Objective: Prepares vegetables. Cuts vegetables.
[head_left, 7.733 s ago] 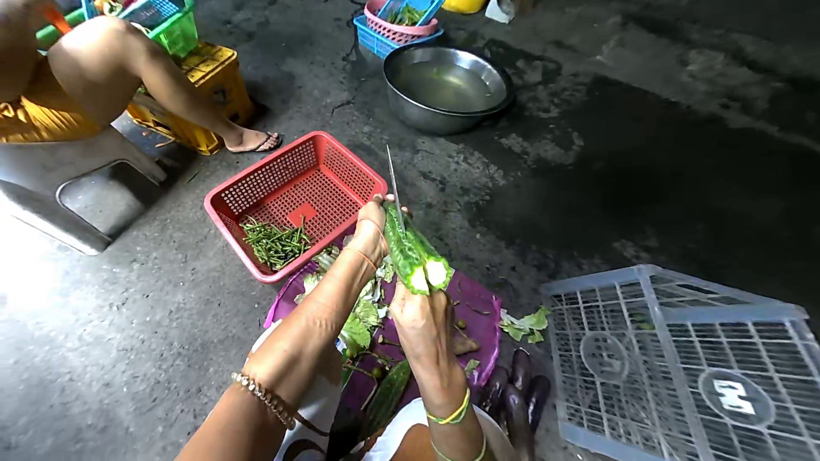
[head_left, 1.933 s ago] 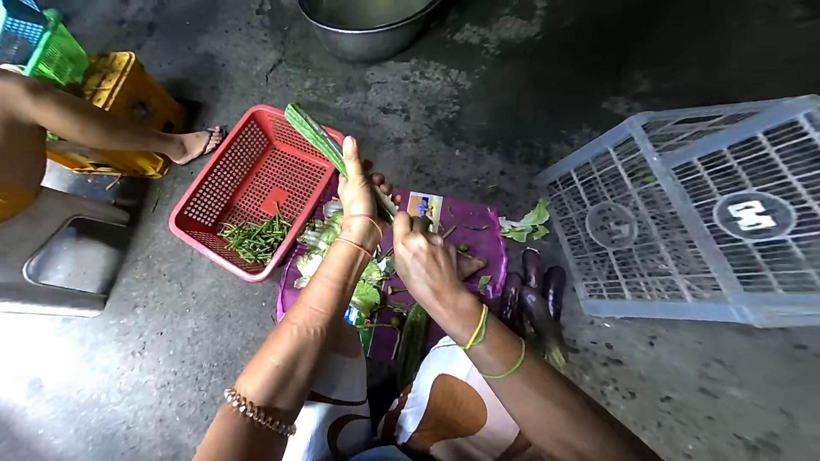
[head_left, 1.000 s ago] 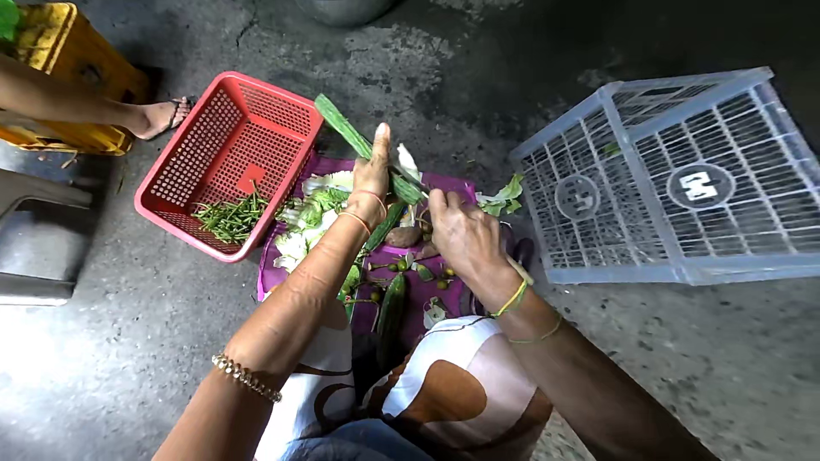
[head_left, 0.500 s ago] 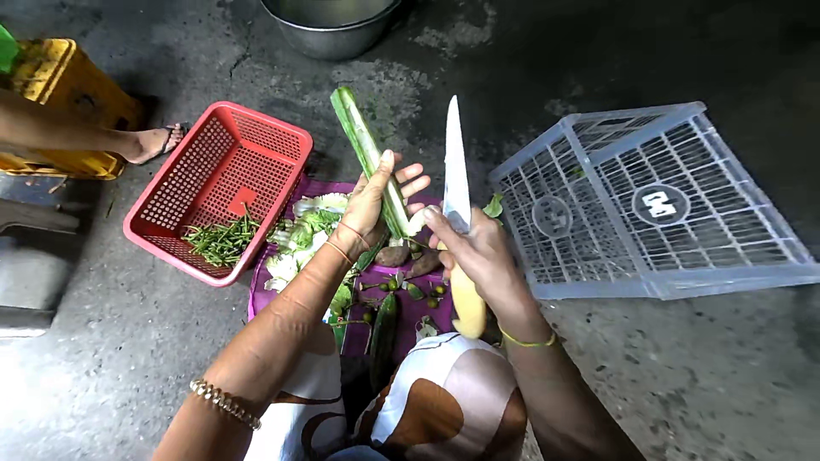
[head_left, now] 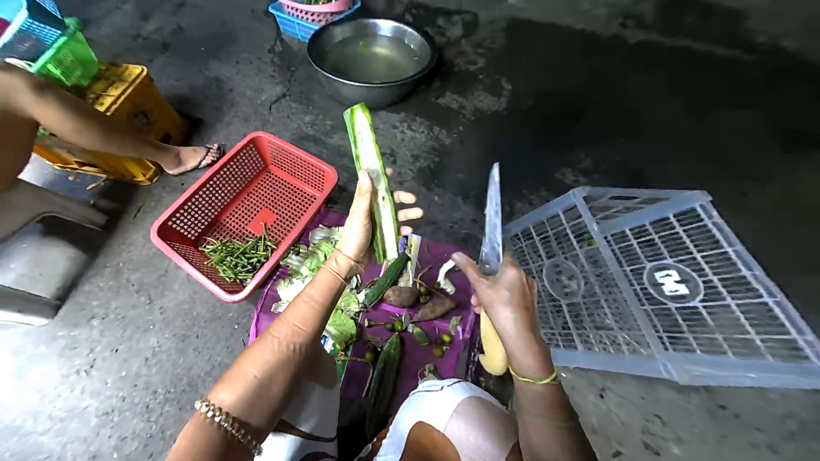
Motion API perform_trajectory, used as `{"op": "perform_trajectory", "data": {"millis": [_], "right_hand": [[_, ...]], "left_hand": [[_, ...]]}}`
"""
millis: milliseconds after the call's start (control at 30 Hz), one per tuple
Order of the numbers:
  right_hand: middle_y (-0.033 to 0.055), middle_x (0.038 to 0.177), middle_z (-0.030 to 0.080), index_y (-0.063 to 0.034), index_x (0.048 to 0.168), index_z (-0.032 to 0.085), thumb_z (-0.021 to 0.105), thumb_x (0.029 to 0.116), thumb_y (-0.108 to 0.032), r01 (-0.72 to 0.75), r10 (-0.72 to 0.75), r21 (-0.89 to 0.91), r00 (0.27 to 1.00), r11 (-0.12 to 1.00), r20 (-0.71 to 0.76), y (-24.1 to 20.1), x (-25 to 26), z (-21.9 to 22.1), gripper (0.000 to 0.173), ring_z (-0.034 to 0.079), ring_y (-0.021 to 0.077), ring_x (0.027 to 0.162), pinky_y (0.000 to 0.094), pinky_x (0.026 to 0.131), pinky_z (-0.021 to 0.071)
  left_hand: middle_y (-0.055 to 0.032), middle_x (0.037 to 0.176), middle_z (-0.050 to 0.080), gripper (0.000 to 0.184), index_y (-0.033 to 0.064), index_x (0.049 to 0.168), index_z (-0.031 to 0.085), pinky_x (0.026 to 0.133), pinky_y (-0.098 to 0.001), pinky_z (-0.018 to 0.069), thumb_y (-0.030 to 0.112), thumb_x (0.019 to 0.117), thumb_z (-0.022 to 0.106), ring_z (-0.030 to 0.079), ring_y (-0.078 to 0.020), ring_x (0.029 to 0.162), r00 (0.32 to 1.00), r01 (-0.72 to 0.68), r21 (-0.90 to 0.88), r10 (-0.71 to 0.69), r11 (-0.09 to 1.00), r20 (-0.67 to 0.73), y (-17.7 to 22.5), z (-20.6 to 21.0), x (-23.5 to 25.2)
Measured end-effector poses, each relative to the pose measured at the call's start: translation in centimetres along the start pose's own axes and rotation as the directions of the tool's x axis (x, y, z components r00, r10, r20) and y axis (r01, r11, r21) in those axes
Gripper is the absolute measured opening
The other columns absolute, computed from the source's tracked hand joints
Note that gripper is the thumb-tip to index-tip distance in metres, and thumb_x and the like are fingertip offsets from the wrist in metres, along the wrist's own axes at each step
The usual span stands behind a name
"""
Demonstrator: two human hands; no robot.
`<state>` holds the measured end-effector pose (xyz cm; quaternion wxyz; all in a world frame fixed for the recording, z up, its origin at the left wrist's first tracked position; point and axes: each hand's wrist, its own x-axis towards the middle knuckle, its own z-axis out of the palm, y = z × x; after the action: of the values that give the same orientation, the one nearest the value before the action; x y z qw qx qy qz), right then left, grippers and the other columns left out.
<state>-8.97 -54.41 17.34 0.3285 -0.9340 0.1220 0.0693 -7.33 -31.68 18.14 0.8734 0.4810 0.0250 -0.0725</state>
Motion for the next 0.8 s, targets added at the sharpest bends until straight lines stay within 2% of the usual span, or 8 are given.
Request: {"op": "perform_trajectory", "data": {"millis": [100,167,300,400,467,533,667,800], "right_hand": [[0.0058,0.083,0.069,-0.0040,0.136,0.054,0.066,0.1009,-0.035,0.081,-0.118,0.408,0.991,0.909,0.066,-3.1,-1.3,0.1,0.048,0.057,0.0115,0.046,0.0301,0.043,0.0531],[0.0049,0.078,0.066,-0.0035,0.136,0.057,0.067,0.0992,-0.015,0.088,-0.198,0.584,0.972,0.807,0.126,-5.5,-2.4,1.0,0.040,0.056,0.0085,0.045,0.0251,0.041,0.0522],[0.0050,0.072,0.068,0.0004,0.113,0.060,0.058,0.0923,0.009,0.013,-0.251,0.756,0.947,0.655,0.201,-7.6,-3.4,2.0,0.022,0.058,0.0095,0.044,0.0235,0.040,0.0517],[0.0047,0.072,0.067,-0.0026,0.118,0.055,0.044,0.0995,0.003,-0.050,-0.290,0.867,0.931,0.496,0.220,-7.1,-3.7,1.9,0.022,0.055,0.0084,0.043,0.0225,0.039,0.0510],[0.0028,0.064,0.064,-0.0042,0.114,0.061,0.044,0.0944,-0.009,-0.079,-0.287,0.892,0.931,0.446,0.226,-6.9,-3.4,1.7,0.026,0.053,0.0089,0.039,0.0247,0.038,0.0510],[0.0033,0.071,0.066,-0.0041,0.116,0.063,0.053,0.0931,-0.017,-0.061,-0.309,0.879,0.923,0.473,0.231,-7.1,-3.4,1.5,0.028,0.054,0.0093,0.042,0.0244,0.039,0.0517],[0.0017,0.076,0.069,-0.0033,0.108,0.064,0.075,0.0835,-0.006,0.091,-0.363,0.807,0.918,0.583,0.159,-7.3,-3.9,2.5,0.027,0.056,0.0083,0.044,0.0225,0.041,0.0523],[-0.0020,0.083,0.072,-0.0039,0.113,0.069,0.079,0.0815,-0.014,0.224,-0.418,0.707,0.902,0.671,0.111,-5.2,-2.4,1.1,0.034,0.060,0.0048,0.053,0.0205,0.046,0.0529]], "left_hand": [[-0.0002,0.111,0.070,0.075,0.0295,0.135,0.055,0.068,-0.0332,0.0594,0.080,0.0968,0.014,0.070,-0.0152,0.088,0.997,0.038,0.003,-0.038,0.999,-0.069,-0.1,1.1,-0.2],[0.0033,0.127,0.067,0.077,0.0292,0.137,0.056,0.074,-0.0299,0.0566,0.079,0.0979,0.012,0.067,-0.0105,0.098,0.993,0.074,0.035,-0.070,0.997,-0.099,-0.3,1.7,-0.7],[0.0020,0.131,0.065,0.078,0.0279,0.140,0.057,0.076,-0.0280,0.0564,0.078,0.0984,0.013,0.066,-0.0093,0.099,0.996,0.055,0.110,-0.048,0.992,-0.072,0.4,2.1,-1.2],[-0.0022,0.135,0.065,0.075,0.0229,0.144,0.051,0.082,-0.0347,0.0590,0.074,0.1008,0.018,0.068,-0.0156,0.107,0.999,-0.031,0.155,0.033,0.987,-0.014,1.6,1.3,-1.4],[-0.0051,0.131,0.068,0.067,0.0210,0.143,0.050,0.084,-0.0374,0.0594,0.067,0.1046,0.021,0.070,-0.0189,0.107,0.996,-0.084,0.139,0.086,0.987,-0.010,2.2,0.9,-1.6],[-0.0054,0.128,0.069,0.060,0.0219,0.145,0.045,0.082,-0.0355,0.0595,0.062,0.1063,0.024,0.071,-0.0182,0.104,0.994,-0.104,0.140,0.105,0.985,-0.003,2.3,0.6,-1.6],[-0.0027,0.121,0.070,0.057,0.0224,0.144,0.046,0.074,-0.0281,0.0580,0.061,0.1070,0.026,0.070,-0.0114,0.094,0.998,-0.059,0.081,0.058,0.995,0.016,2.7,1.1,-2.0],[-0.0089,0.131,0.068,0.102,0.0264,0.150,0.045,0.075,-0.0374,0.0608,0.089,0.0856,-0.003,0.071,-0.0230,0.106,0.996,-0.010,-0.105,0.020,0.994,0.092,5.4,-1.9,-1.7]]}}
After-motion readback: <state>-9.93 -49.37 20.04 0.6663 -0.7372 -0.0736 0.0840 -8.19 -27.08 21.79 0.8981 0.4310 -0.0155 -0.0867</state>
